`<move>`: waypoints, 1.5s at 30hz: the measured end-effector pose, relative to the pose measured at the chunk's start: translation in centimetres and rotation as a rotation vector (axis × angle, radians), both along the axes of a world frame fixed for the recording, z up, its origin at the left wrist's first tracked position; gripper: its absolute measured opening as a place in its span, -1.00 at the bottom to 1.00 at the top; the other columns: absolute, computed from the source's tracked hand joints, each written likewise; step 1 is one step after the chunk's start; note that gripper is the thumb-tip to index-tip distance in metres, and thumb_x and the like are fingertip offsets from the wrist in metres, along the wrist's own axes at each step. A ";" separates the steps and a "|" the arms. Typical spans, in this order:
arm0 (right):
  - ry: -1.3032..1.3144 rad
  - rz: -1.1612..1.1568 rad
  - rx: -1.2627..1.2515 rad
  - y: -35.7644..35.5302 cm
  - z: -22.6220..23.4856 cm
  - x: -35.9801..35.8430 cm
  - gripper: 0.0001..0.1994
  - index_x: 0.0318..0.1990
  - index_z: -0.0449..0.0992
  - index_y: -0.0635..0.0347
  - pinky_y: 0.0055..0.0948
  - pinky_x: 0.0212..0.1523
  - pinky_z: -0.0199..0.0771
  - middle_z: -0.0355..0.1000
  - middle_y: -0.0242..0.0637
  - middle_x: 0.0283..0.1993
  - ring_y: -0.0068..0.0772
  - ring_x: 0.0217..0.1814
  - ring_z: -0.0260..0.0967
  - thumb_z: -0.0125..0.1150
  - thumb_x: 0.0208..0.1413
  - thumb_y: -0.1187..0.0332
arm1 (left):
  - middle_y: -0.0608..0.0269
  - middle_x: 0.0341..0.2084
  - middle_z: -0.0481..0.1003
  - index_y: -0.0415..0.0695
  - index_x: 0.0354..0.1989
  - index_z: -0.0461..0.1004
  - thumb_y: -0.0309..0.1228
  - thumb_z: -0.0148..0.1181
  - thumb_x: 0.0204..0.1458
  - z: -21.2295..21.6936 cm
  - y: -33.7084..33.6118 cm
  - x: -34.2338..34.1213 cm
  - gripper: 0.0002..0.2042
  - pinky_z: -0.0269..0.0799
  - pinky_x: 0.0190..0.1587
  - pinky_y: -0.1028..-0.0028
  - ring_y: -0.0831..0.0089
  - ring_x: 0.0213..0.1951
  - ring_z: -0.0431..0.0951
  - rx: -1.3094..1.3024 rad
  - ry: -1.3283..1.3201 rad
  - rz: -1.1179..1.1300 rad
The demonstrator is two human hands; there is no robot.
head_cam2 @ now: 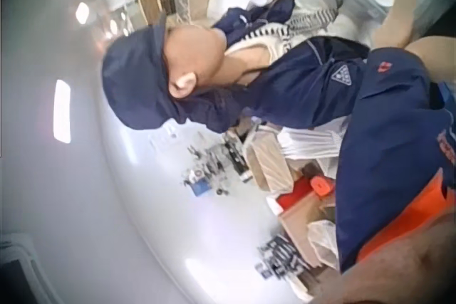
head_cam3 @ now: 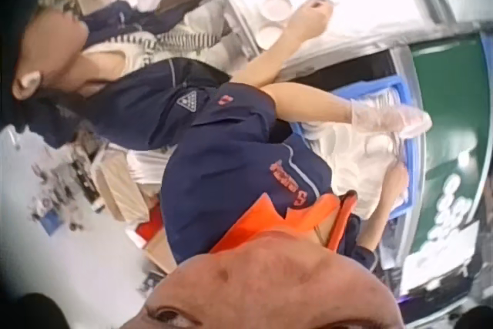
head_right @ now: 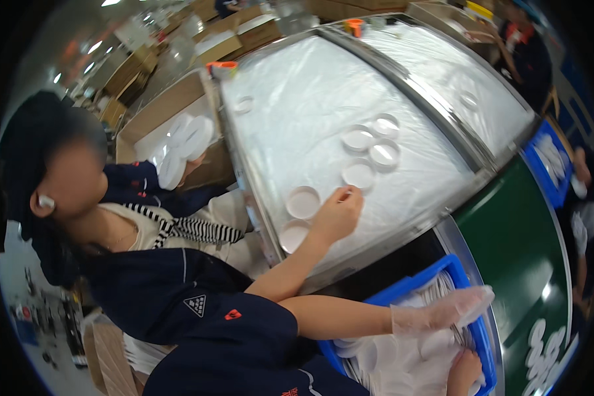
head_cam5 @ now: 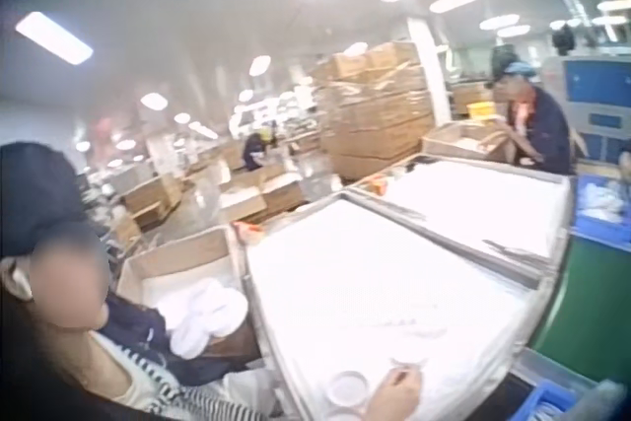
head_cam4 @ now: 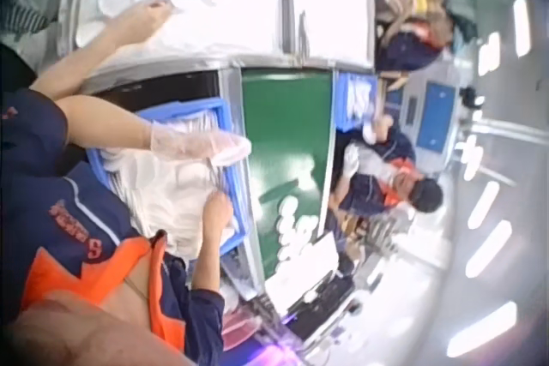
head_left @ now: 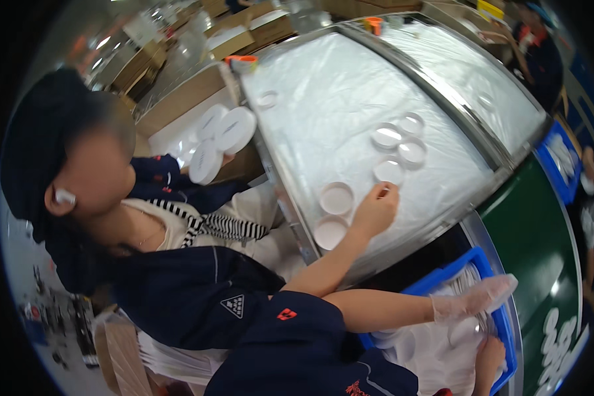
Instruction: The person sorts, aligns, and stacks white plastic container lids by hand on an assembly line conveyor setup.
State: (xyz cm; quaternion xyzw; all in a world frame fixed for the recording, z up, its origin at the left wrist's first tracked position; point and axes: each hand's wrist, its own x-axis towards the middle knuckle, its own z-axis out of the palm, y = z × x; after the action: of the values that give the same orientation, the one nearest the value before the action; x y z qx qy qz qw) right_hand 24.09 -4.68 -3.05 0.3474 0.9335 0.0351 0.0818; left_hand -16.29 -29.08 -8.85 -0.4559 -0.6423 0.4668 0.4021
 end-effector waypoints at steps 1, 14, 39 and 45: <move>-0.116 -0.035 0.023 1.2 -0.5 0.5 -0.80 -0.44 0.39 0.26 -0.06 -0.32 0.24 0.34 -0.06 -0.43 0.09 -0.31 0.27 0.13 -0.08 0.29 | 0.27 -0.59 0.46 -0.16 -0.50 0.49 -0.42 0.08 -0.06 1.5 0.1 0.4 -0.89 0.35 -0.36 0.53 0.45 -0.46 0.46 0.012 -0.060 0.010; 1.181 -0.243 -0.347 3.4 5.7 -7.6 -0.75 -0.44 0.38 0.26 -0.62 -0.56 0.10 0.20 -0.47 -0.56 -0.68 -0.52 0.11 0.01 0.14 0.25 | 0.29 -0.59 0.47 -0.16 -0.46 0.46 -0.37 0.07 -0.05 3.7 0.0 1.0 -0.87 0.34 -0.40 0.55 0.48 -0.47 0.46 0.039 -0.186 0.070; 0.911 0.107 -0.763 1.7 3.3 -8.9 -0.87 -0.29 0.38 0.39 -0.70 -0.28 0.21 0.32 -0.39 -0.38 -0.65 -0.33 0.22 -0.07 0.09 0.50 | 0.01 -0.56 0.44 -0.20 -0.49 0.39 -0.42 0.01 -0.08 5.5 12.5 17.3 -0.89 0.34 -0.41 0.41 0.16 -0.43 0.45 -1.087 2.137 0.140; 0.937 -0.044 -0.568 0.5 4.0 -9.9 -0.85 -0.41 0.39 0.34 -0.75 -0.41 0.11 0.27 -0.47 -0.49 -0.73 -0.44 0.12 -0.05 0.13 0.45 | -0.06 -0.56 0.44 -0.21 -0.43 0.40 -0.39 0.00 -0.08 7.2 14.6 19.4 -0.86 0.35 -0.41 0.32 0.03 -0.45 0.46 -1.527 2.883 0.107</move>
State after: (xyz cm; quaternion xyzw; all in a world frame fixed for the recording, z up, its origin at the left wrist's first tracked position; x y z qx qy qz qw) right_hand 14.19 -4.21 0.93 0.3097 0.8352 -0.3784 -0.2516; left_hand 3.09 -14.44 -1.62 -0.2726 -0.5968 -0.6864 -0.3135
